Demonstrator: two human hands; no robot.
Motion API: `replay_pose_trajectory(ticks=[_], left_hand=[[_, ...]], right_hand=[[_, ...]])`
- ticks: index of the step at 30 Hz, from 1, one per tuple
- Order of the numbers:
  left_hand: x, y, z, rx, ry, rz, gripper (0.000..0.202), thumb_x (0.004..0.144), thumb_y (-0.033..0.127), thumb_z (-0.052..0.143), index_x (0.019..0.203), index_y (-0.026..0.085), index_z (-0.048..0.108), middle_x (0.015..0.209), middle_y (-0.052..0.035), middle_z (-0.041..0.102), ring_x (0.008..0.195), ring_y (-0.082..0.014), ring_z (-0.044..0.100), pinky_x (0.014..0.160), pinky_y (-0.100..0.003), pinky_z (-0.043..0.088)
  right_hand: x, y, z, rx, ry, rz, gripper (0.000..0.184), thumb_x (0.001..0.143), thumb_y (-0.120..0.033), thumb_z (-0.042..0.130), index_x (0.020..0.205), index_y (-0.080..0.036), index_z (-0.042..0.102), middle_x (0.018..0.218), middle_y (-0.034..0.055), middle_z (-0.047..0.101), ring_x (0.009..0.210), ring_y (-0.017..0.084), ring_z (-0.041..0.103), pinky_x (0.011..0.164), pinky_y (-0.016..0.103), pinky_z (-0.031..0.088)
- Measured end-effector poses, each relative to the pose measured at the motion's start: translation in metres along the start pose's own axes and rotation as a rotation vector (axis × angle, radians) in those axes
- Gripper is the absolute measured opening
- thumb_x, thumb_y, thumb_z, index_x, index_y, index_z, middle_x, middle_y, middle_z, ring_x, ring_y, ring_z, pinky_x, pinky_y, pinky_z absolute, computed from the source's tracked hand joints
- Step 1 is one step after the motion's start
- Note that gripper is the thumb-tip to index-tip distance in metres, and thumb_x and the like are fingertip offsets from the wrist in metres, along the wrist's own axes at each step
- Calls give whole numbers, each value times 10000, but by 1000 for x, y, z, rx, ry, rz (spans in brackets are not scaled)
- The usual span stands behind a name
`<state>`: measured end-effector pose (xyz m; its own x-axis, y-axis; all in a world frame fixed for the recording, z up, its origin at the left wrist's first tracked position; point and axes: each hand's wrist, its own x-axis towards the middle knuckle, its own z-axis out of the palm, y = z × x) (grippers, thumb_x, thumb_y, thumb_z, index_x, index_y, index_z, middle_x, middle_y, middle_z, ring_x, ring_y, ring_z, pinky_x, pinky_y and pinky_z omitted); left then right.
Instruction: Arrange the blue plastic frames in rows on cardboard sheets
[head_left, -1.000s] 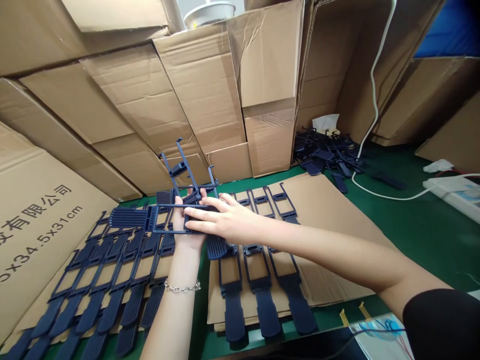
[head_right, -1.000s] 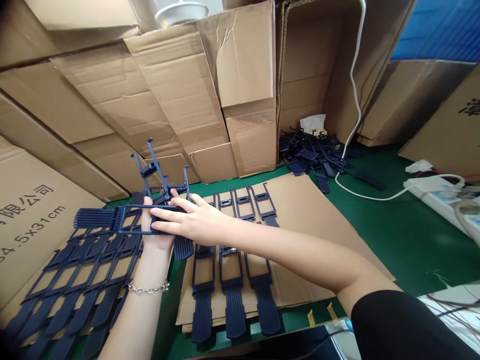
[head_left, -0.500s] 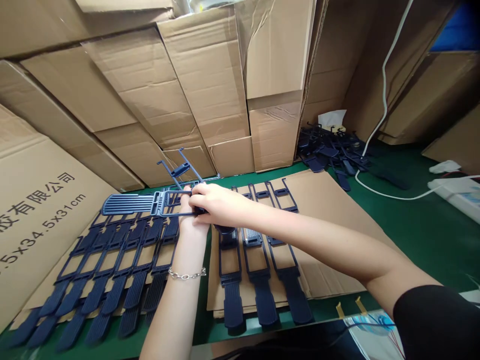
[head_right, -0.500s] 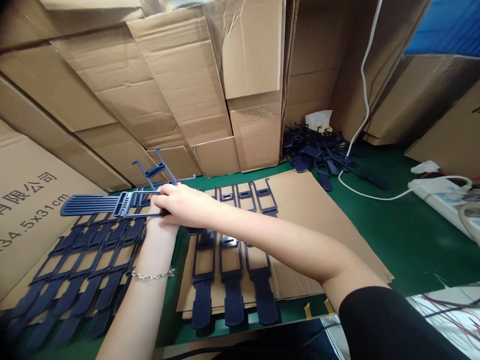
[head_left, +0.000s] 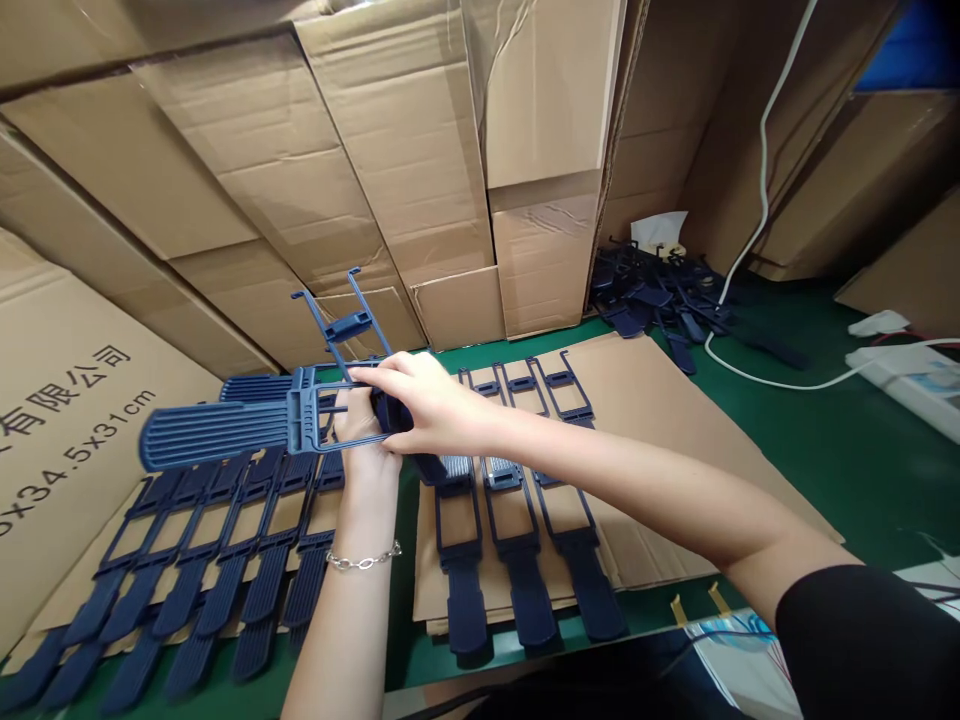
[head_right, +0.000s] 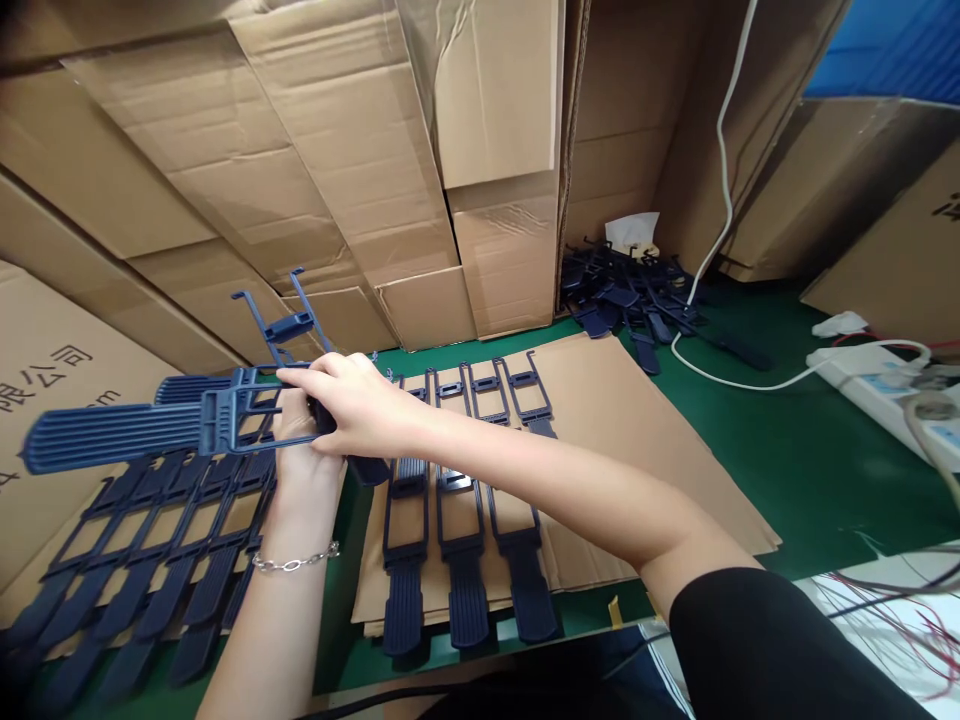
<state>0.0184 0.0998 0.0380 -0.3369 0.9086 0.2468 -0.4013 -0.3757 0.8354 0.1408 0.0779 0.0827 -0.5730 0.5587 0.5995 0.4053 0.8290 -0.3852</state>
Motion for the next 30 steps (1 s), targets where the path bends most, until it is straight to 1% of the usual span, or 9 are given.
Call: replay_pose_trajectory(ticks=[4, 8, 11, 13, 15, 17, 21, 25, 30], left_hand=[[-4, 7, -7, -15, 96, -68, 179, 703, 214, 583, 870, 175, 530, 694, 11, 592, 535, -113, 569, 505, -203, 465], [-6, 13, -21, -18, 108, -171, 206, 795, 218, 455, 993, 226, 511, 744, -14, 612, 486, -112, 555, 399, -179, 415], [-5, 16, -26, -83, 48, -223, 189, 845, 216, 376, 931, 243, 543, 798, -16, 612, 491, -103, 544, 381, -181, 417], [-4, 17, -26, -113, 16, -241, 238, 869, 210, 321, 881, 237, 557, 800, -16, 611, 482, -97, 534, 371, -180, 415], [-4, 15, -26, -106, 17, -242, 285, 880, 197, 284, 853, 225, 566, 778, -20, 612, 472, -99, 530, 359, -180, 411], [-4, 12, -25, -90, 39, -240, 301, 879, 183, 273, 842, 220, 569, 764, -26, 616, 466, -103, 532, 352, -180, 409], [-4, 7, -26, -72, 70, -257, 301, 871, 167, 280, 853, 219, 576, 767, -39, 624, 465, -104, 536, 361, -179, 420], [-2, 7, -28, -72, 71, -283, 305, 864, 165, 284, 869, 227, 582, 760, -43, 628, 459, -106, 540, 376, -184, 433], [-2, 10, -33, -80, 90, -303, 300, 853, 183, 307, 943, 233, 589, 777, -48, 630, 452, -106, 538, 373, -189, 434]], right_hand=[[-28, -5, -48, -30, 109, 109, 617, 685, -202, 597, 1270, -121, 418, 1153, 102, 476, 1082, 218, 424, 931, 362, 355], [-105, 14, -110, -157, 159, 377, 587, 685, -203, 550, 1251, -171, 399, 1208, 95, 457, 1103, 238, 454, 907, 379, 404], [-181, 46, -141, -357, 76, 557, 583, 656, -195, 540, 1224, -173, 410, 1169, 117, 494, 1066, 267, 490, 887, 410, 420], [-228, 66, -152, -545, -47, 670, 529, 653, -161, 498, 1179, -135, 446, 1129, 162, 519, 1032, 302, 506, 875, 480, 399], [-265, 82, -159, -750, -171, 682, 466, 699, -103, 392, 1153, -155, 487, 1149, 186, 521, 1078, 314, 480, 954, 559, 252], [-289, 93, -162, -858, -275, 612, 486, 731, -40, 290, 1136, -179, 518, 1172, 177, 523, 1131, 298, 454, 987, 588, 124], [-300, 109, -165, -915, -412, 533, 533, 716, 43, 248, 1103, -160, 554, 1218, 158, 515, 1172, 279, 440, 974, 618, 145], [-284, 124, -162, -871, -527, 532, 501, 753, 36, 292, 1091, -203, 574, 1301, 102, 466, 1236, 251, 378, 997, 578, 184], [-267, 131, -147, -779, -615, 360, 497, 767, 43, 296, 1063, -228, 590, 1356, 51, 411, 1277, 231, 315, 1017, 518, 218]])
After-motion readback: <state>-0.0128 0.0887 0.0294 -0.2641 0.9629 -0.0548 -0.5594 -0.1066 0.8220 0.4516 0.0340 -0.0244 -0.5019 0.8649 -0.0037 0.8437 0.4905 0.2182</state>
